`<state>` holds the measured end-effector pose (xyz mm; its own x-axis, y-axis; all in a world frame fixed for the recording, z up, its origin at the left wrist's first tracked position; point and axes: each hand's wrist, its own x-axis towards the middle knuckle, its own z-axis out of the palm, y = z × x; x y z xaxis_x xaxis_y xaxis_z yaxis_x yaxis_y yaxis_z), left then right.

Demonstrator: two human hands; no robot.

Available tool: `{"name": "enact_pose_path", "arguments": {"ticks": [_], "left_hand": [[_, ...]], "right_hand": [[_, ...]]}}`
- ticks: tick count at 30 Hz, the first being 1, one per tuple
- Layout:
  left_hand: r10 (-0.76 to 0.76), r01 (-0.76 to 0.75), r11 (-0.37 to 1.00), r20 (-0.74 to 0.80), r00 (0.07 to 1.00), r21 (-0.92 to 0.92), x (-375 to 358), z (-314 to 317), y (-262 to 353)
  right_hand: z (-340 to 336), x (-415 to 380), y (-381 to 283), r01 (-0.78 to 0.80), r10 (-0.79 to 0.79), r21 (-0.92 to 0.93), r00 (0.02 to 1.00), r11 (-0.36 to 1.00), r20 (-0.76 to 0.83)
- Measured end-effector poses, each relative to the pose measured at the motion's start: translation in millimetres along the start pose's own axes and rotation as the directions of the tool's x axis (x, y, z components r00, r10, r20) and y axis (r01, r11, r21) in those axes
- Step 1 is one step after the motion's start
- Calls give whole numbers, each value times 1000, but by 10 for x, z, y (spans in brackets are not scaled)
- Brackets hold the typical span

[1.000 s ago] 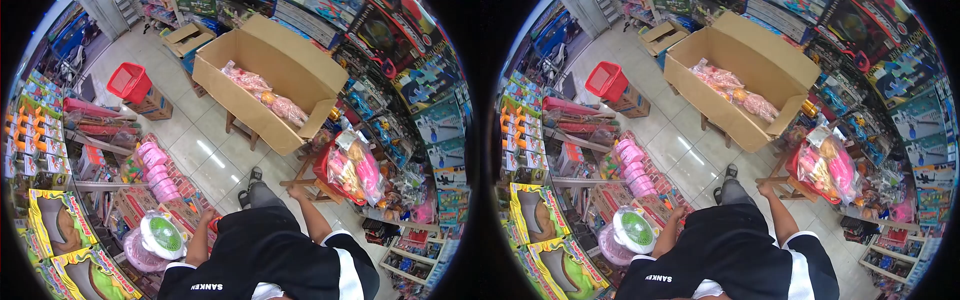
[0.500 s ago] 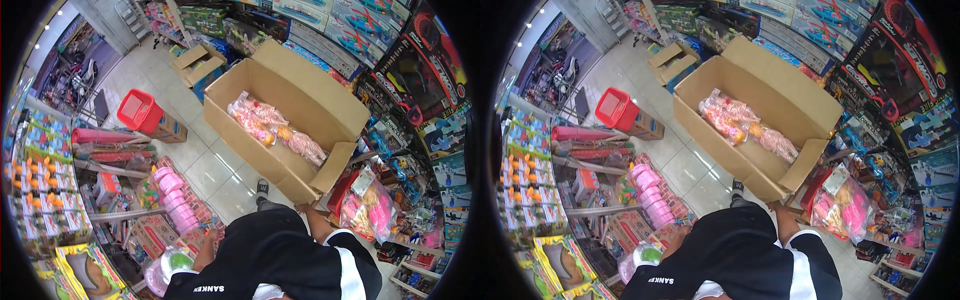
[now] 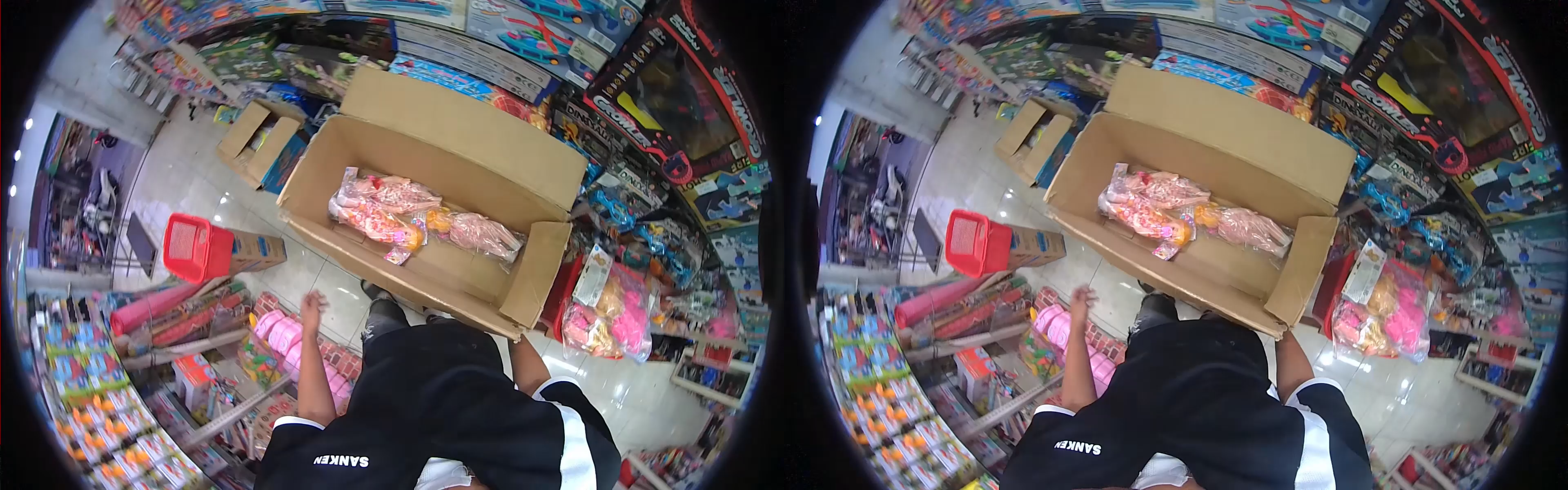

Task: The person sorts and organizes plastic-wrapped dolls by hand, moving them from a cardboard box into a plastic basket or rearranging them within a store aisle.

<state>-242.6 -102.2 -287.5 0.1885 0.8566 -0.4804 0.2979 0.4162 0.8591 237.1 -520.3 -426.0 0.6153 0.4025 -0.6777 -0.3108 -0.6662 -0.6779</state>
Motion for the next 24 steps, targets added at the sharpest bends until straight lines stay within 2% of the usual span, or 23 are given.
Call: {"name": "enact_pose_path", "arguments": {"ticks": [1,2,3,4,6,8,9,11,12,13,14,15,16,17,18,19,20,21,23,24], "left_hand": [[181,-182,983,-50,982,-27,319,-91,207],[244,-246,969,-107,964,-12,538,-131,609],[258,-241,965,-197,946,109,500,13,1359],[455,-438,890,-160,876,128,705,7,1707],[667,-608,739,-195,719,290,918,186,2531],[795,-706,576,-80,601,413,977,463,3284],[794,-714,571,-50,607,404,1029,635,3552],[871,-863,404,162,464,304,1153,1024,3902],[804,-844,508,256,536,173,1272,1235,3974],[726,-790,611,358,587,54,1372,1445,4019],[622,-736,676,509,595,34,1377,1668,4058],[501,-675,738,645,577,31,1380,1865,4085],[401,-714,691,762,509,114,1482,2018,4037],[279,-757,628,855,438,183,1613,2153,3922],[184,-787,589,917,353,184,1794,2293,3731],[85,-818,548,961,262,175,1970,2427,3497],[-45,-813,520,959,280,261,2051,2552,3272],[-169,-808,479,939,299,343,2091,2661,3054],[-357,-927,204,906,227,313,2115,2790,2690],[-360,-928,211,907,219,308,2114,2807,2504]], "right_hand": [[-45,-60,109,6,-2,64,998,998,-58],[-103,-48,170,17,-2,125,993,992,-118],[-90,17,141,32,2,184,984,982,-178],[-124,-92,277,53,7,240,971,969,-240],[-93,-89,340,107,28,344,931,933,-363],[-256,-291,651,172,65,434,875,884,-480],[-268,-416,786,210,87,470,841,857,-535],[-327,-808,1126,292,134,521,762,802,-633],[-211,-901,1164,337,157,536,718,774,-678],[-356,-1066,996,229,198,372,545,900,-815],[-259,-1575,-88,95,293,352,379,931,-878],[-347,-1732,-374,151,342,380,231,912,-911],[-457,-1825,-416,253,305,313,71,916,-950],[-570,-1945,-580,227,254,224,-113,948,-961],[-622,-2064,-968,102,179,153,-343,983,-922],[-661,-2157,-1268,134,105,52,-431,990,-896],[-681,-2246,-1534,155,34,-54,-515,986,-856],[-660,-2330,-1866,146,35,-50,-523,988,-852],[-520,-2413,-2548,181,-98,-223,-527,958,-844],[-446,-2406,-2759,165,-158,-250,-433,954,-888]]}}
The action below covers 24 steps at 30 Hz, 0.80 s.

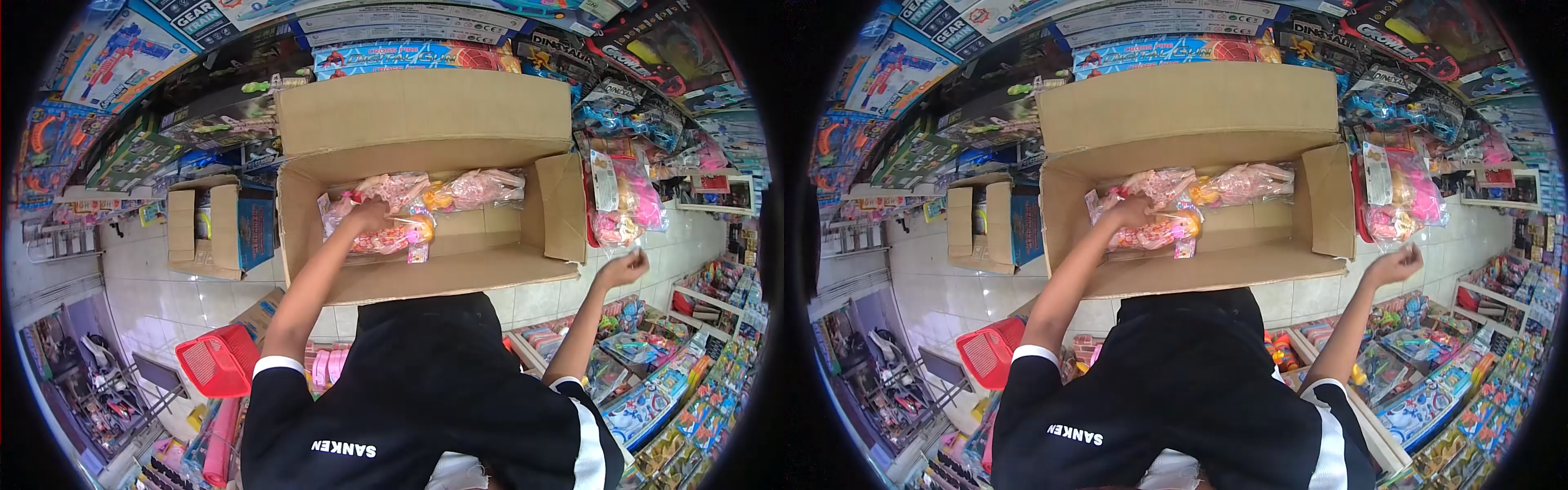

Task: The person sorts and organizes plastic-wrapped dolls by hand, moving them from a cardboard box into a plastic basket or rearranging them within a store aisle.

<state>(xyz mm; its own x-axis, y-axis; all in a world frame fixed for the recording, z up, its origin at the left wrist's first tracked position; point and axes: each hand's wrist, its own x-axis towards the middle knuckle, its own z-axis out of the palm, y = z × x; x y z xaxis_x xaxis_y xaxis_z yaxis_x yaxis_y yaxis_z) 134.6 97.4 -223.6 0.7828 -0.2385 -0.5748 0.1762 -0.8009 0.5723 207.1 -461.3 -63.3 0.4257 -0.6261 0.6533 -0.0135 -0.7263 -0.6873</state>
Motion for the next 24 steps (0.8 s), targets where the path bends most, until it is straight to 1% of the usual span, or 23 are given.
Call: {"name": "enact_pose_path", "arguments": {"ticks": [1,2,3,5,6,7,8,9,10,11,12,13,14,15,16,18,19,20,21,22,23,24], "left_hand": [[-11,1,989,71,997,148,47,185,-27],[-31,-12,956,141,990,293,56,345,-48],[-24,-21,956,150,988,291,35,472,-68],[-16,-28,953,142,990,302,-35,643,-84],[11,-49,938,111,994,342,-102,590,-15],[13,-50,939,111,994,341,-117,620,-27],[7,-15,954,28,1000,301,-113,667,-53],[-4,17,967,-53,999,255,-117,705,-69],[-4,18,968,-53,999,250,-132,683,-56],[-23,24,965,-8,1000,260,-139,607,-25],[-43,32,962,36,998,271,-116,570,-34],[-44,34,963,31,999,268,-98,533,-42],[-19,1,968,69,997,251,-85,495,-53],[6,-30,972,105,994,232,-68,467,-74],[1,-24,973,99,995,228,-117,361,-8],[71,-84,988,96,993,132,-246,123,144],[65,-76,989,89,994,128,-320,15,187],[182,-181,983,39,983,-23,-400,-100,226],[290,-291,943,-28,957,-164,-447,-160,237],[301,-311,945,-107,948,-98,-463,-151,220],[300,-310,945,-109,948,-99,-474,-121,223],[210,-208,977,-44,977,34,-480,-89,245]], "right_hand": [[36,-61,-192,31,-30,0,993,1000,117],[89,-177,-415,76,-83,39,964,996,251],[154,-325,-620,113,-136,83,915,990,379],[323,-647,-855,106,-145,100,785,989,603],[425,-849,-911,48,-159,179,717,983,678],[508,-1043,-989,-18,-181,251,642,968,745],[561,-1213,-1161,-56,-175,251,571,966,802],[596,-1370,-1329,-92,-171,246,491,965,854],[626,-1485,-1454,-115,-182,242,383,963,906],[659,-1560,-1556,-136,-195,238,269,962,943],[690,-1607,-1644,-133,-200,241,266,961,943],[721,-1641,-1726,-64,-282,290,111,955,953],[757,-1656,-1773,-3,-347,348,-51,938,936],[805,-1662,-1791,-3,-354,354,-55,935,934],[856,-1674,-1798,2,-365,366,-76,930,928],[977,-1678,-1802,6,-384,387,-106,922,917],[1051,-1658,-1780,55,-374,382,-116,923,920],[1135,-1648,-1765,104,-364,377,-122,921,923],[1236,-1655,-1742,103,-370,382,-124,918,921],[1345,-1681,-1694,182,-321,345,-149,921,935],[1437,-1726,-1644,262,-269,307,-171,915,948],[1560,-1823,-1535,265,-272,310,-174,913,947]]}}
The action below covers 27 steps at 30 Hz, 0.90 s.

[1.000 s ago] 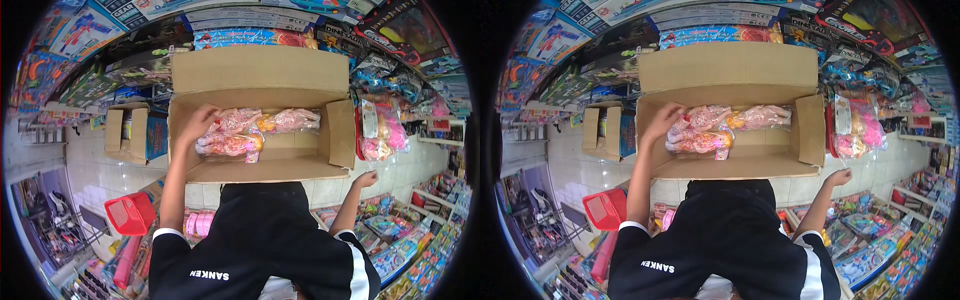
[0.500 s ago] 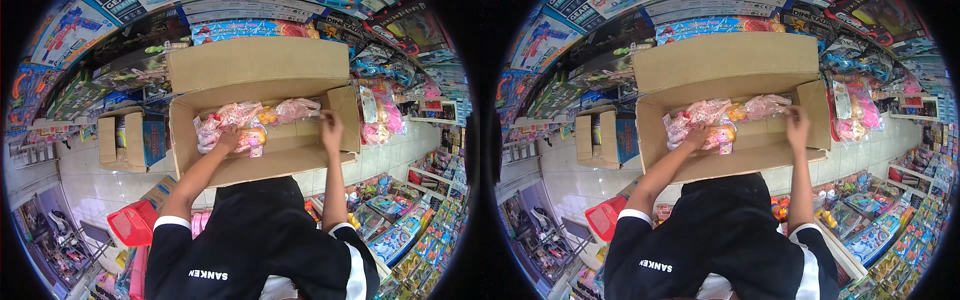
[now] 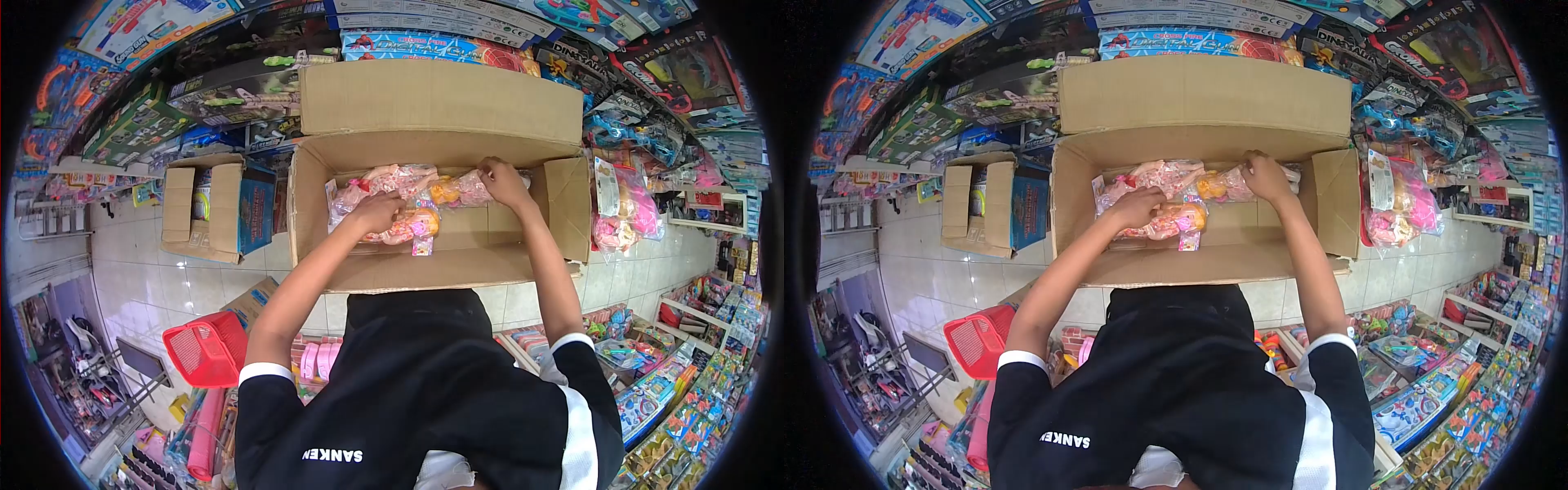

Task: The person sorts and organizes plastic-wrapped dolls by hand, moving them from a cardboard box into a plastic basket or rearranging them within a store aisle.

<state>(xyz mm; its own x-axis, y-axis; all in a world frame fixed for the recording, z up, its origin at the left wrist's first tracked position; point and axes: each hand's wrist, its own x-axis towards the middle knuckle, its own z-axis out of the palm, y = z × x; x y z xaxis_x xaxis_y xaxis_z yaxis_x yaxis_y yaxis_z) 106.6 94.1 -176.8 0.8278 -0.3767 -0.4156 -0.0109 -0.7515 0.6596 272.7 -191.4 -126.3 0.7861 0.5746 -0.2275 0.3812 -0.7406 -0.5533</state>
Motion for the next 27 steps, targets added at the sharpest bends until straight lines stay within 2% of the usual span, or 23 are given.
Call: {"name": "enact_pose_path", "arguments": {"ticks": [1,2,3,4,5,6,7,9,10,11,13,16,20,21,23,26,27], "left_hand": [[-101,92,985,53,994,143,0,24,16],[-102,94,985,46,994,142,17,149,-41],[-227,206,958,88,970,201,48,355,-157],[-351,310,913,124,928,264,55,467,-227],[-352,311,913,122,928,264,26,477,-249],[-378,318,902,180,908,291,-10,478,-281],[-405,323,891,236,883,319,-45,466,-317],[-375,303,908,237,896,290,-89,449,-429],[-366,300,908,204,908,293,-84,478,-500],[-355,296,908,170,919,297,-71,508,-562],[-360,303,905,160,919,299,-77,539,-573],[-357,293,889,133,924,351,-10,616,-525],[-294,240,873,65,954,424,-7,635,-423],[-291,235,872,67,955,430,-36,635,-404],[-95,83,876,0,996,476,-120,637,-390],[-110,58,893,91,990,446,-189,582,-271],[-108,54,890,94,990,453,-200,611,-351]], "right_hand": [[167,120,150,8,-2,-140,999,990,45],[329,191,281,22,2,-276,996,961,87],[487,198,350,27,-3,-278,996,960,86],[661,181,388,69,-67,-400,998,914,20],[808,173,450,98,-136,-516,990,851,-36],[904,209,539,38,33,-513,991,857,128],[971,276,599,41,30,-515,991,856,129],[1100,412,681,3,228,-613,927,790,298],[1128,418,659,-18,267,-623,913,782,309],[1129,391,661,-20,267,-622,914,783,306],[1019,237,577,124,-64,-595,991,794,121],[754,151,457,174,-136,-540,985,823,111],[366,-68,329,153,-132,-497,988,854,77],[280,-128,347,163,-163,-427,986,889,38],[78,-279,329,170,-185,-355,983,919,-10],[-337,-533,220,269,-277,-68,918,961,-285],[-455,-602,205,266,-273,-65,916,962,-293]]}}
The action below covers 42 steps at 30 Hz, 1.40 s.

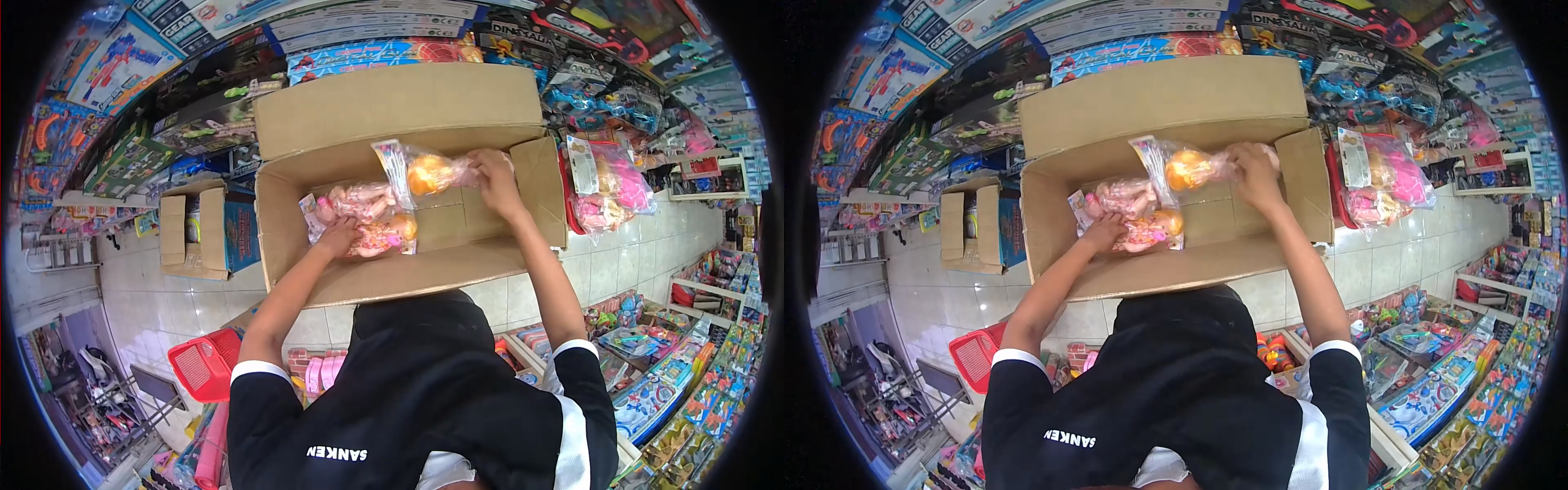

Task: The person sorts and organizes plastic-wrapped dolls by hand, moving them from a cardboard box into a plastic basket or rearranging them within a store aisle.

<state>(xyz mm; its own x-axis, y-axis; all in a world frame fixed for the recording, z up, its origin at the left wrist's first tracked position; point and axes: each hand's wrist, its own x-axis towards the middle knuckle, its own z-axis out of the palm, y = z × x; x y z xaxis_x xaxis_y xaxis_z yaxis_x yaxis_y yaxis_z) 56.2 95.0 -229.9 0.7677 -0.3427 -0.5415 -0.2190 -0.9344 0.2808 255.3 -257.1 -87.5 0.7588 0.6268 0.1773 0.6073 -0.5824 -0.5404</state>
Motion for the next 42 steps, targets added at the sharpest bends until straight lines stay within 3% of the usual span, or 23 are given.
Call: {"name": "enact_pose_path", "arguments": {"ticks": [2,3,6,8,10,12,14,16,17,18,20,22,24,25,26,28,30,32,33,34,36,38,42], "left_hand": [[50,-64,987,-96,994,-148,55,191,-143],[68,-83,946,-58,996,-314,-19,-23,-79],[-8,-57,886,-139,990,-460,-229,-313,21],[-8,-112,838,-217,976,-534,-434,-563,180],[-156,-95,838,-403,902,-538,-648,-766,362],[-220,-32,828,-377,899,-560,-878,-1098,625],[-297,42,808,-345,890,-588,-1097,-1326,865],[-437,31,748,-457,775,-663,-1250,-1396,1031],[-472,-23,718,-512,718,-695,-1310,-1313,1014],[-489,-11,713,-508,710,-701,-1366,-1292,1065],[-641,-234,511,-548,537,-827,-1503,-1275,1166],[-664,-331,451,-560,496,-829,-1607,-1283,1327],[-739,-602,335,-598,309,-725,-1610,-1309,1501],[-745,-603,378,-617,252,-703,-1642,-1362,1615],[-737,-609,385,-628,250,-694,-1659,-1315,1618],[-756,-679,353,-624,198,-644,-1661,-1221,1640],[-749,-701,349,-634,191,-623,-1680,-1178,1766],[-764,-737,301,-616,194,-605,-1752,-1105,1854],[-757,-711,329,-624,196,-622,-1799,-1020,1871],[-754,-721,321,-626,197,-613,-1837,-938,1911],[-784,-771,203,-572,242,-604,-1870,-775,2015],[-781,-775,192,-572,251,-602,-1889,-618,2141],[-748,-782,47,-541,385,-621,-1791,-282,2223]], "right_hand": [[-246,-68,-38,-113,223,453,955,884,-196],[-405,-110,-42,-128,280,507,931,852,-234],[-898,-272,-21,-172,522,704,792,689,-317],[-1094,-316,-31,199,547,875,714,441,-438],[-1331,-354,-92,265,617,899,656,350,-434],[-1491,-411,-32,348,721,884,519,312,-459],[-1521,-521,227,350,684,916,620,197,-385],[-1352,-575,278,361,326,692,685,626,-652],[-1419,-642,428,401,546,916,774,-31,-321],[-1386,-672,503,391,538,919,785,-44,-308],[-1274,-745,595,323,348,861,814,393,-465],[-1353,-814,458,300,232,897,894,324,-383],[-1320,-873,220,293,297,919,882,262,-366],[-1235,-913,223,291,614,919,786,-266,-71],[-1188,-962,242,303,612,916,786,-264,-83],[-1120,-1102,276,307,49,924,944,229,-326],[-1035,-1326,170,266,134,925,941,272,-310],[-1040,-1534,-22,246,83,832,941,498,-328],[-967,-1662,-71,130,279,941,934,311,-222],[-904,-1749,-58,135,276,936,933,326,-230],[-893,-1879,-107,-36,586,999,810,32,11],[-913,-2049,-290,-7,629,999,777,54,-28],[-1000,-2525,-604,-138,768,986,640,94,16]]}}
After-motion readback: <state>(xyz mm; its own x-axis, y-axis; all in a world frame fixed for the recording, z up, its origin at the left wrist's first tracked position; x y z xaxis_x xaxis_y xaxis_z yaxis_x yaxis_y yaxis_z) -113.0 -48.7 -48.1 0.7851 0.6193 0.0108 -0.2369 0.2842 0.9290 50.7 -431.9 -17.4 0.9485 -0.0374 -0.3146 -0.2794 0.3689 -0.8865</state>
